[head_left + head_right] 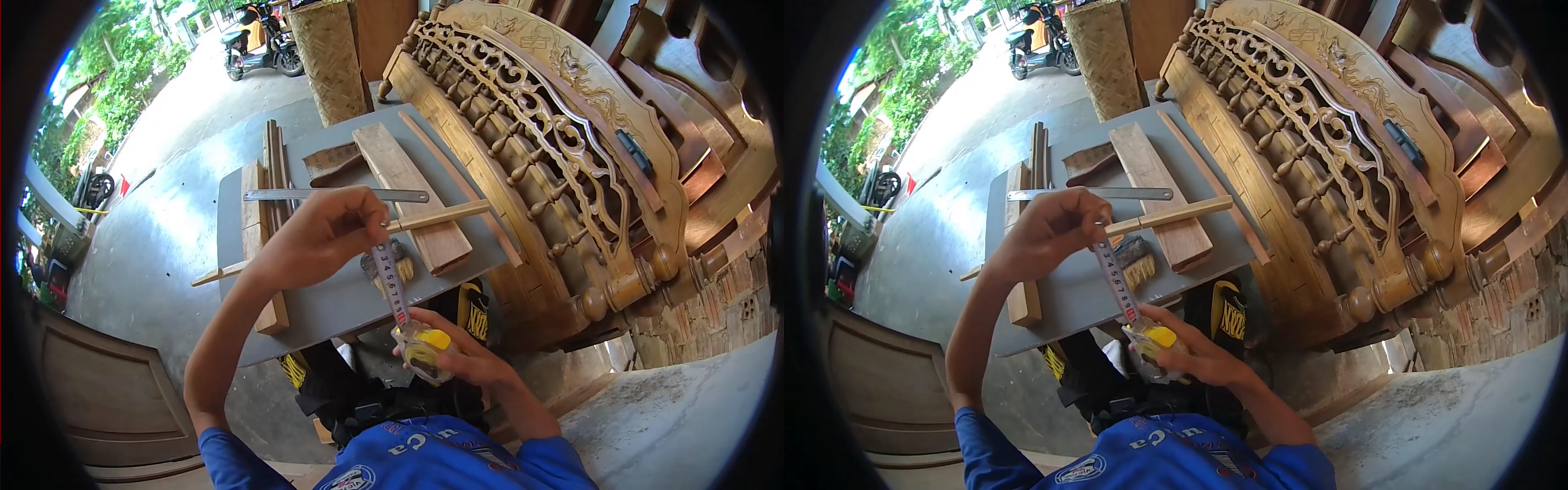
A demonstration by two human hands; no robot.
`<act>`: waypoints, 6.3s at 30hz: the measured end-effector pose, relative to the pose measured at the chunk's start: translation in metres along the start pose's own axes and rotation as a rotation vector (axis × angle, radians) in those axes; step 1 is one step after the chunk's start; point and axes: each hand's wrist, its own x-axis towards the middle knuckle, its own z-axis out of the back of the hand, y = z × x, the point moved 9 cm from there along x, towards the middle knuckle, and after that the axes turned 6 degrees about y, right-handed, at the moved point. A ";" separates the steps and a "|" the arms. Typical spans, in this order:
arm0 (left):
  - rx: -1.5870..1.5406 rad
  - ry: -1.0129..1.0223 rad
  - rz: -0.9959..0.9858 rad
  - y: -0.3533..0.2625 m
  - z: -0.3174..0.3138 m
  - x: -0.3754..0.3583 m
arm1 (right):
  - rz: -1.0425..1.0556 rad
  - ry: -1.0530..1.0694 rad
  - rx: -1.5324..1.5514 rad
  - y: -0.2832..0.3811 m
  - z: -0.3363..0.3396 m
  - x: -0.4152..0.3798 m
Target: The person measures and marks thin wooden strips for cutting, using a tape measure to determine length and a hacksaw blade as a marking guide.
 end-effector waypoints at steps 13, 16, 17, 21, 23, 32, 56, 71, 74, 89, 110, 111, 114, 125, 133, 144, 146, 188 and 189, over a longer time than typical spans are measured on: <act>0.878 -0.151 -0.232 0.050 -0.031 0.094 | 0.207 -0.612 -0.104 0.056 0.081 -0.047; 0.996 -0.032 -0.203 0.060 -0.046 0.117 | 0.251 -0.736 -0.251 0.081 0.085 -0.063; 0.875 -0.005 -0.125 0.063 -0.042 0.123 | 0.254 -0.746 -0.280 0.089 0.087 -0.067; 0.418 0.130 -0.031 0.035 -0.027 0.113 | 0.226 -0.739 -0.666 0.120 0.088 -0.063; 0.335 0.159 0.011 -0.002 -0.026 0.093 | 0.241 -0.680 -0.667 0.127 0.079 -0.048; 0.153 -0.224 0.163 -0.035 0.028 0.045 | 0.314 -0.505 -0.887 0.154 0.020 0.005; -0.077 -0.280 0.193 -0.008 0.048 0.002 | 0.314 -0.380 -1.067 0.183 -0.027 0.070; -0.075 -0.460 0.100 -0.005 0.066 -0.012 | 0.106 -0.299 -1.052 0.150 -0.006 0.070; -0.053 -0.483 0.070 -0.004 0.069 -0.013 | 0.082 -0.303 -1.032 0.150 -0.004 0.070; -0.090 -0.358 -0.047 -0.003 0.041 -0.007 | 0.267 -0.273 -0.903 0.156 -0.017 0.075; 0.632 -0.275 -0.253 0.020 -0.018 0.045 | 0.291 -0.724 -0.955 0.216 0.150 0.102; 0.641 -0.237 -0.267 0.027 -0.031 0.056 | 0.210 -0.714 -1.046 0.212 0.171 0.128; 0.767 -0.229 -0.251 0.047 -0.057 0.075 | 0.034 -0.662 -1.255 0.187 0.198 0.176; 0.932 -0.297 -0.127 0.016 -0.027 -0.012 | -0.165 -0.512 -1.676 0.150 0.143 0.233; 0.790 -0.399 0.008 0.031 0.036 -0.050 | 0.174 -0.495 -2.077 0.158 0.090 0.224; 1.016 -0.340 -0.008 0.037 0.003 -0.052 | -0.151 0.116 -1.967 0.091 0.063 0.274; 1.040 -0.410 0.000 0.028 0.001 -0.069 | -0.330 0.090 -1.969 0.080 0.082 0.284; -0.667 -0.944 -0.161 0.095 -0.055 -0.189 | 0.151 -0.070 -0.670 0.012 -0.044 0.060; -0.592 -1.017 -0.160 0.090 -0.048 -0.196 | 0.335 -0.138 -0.781 0.042 -0.038 0.048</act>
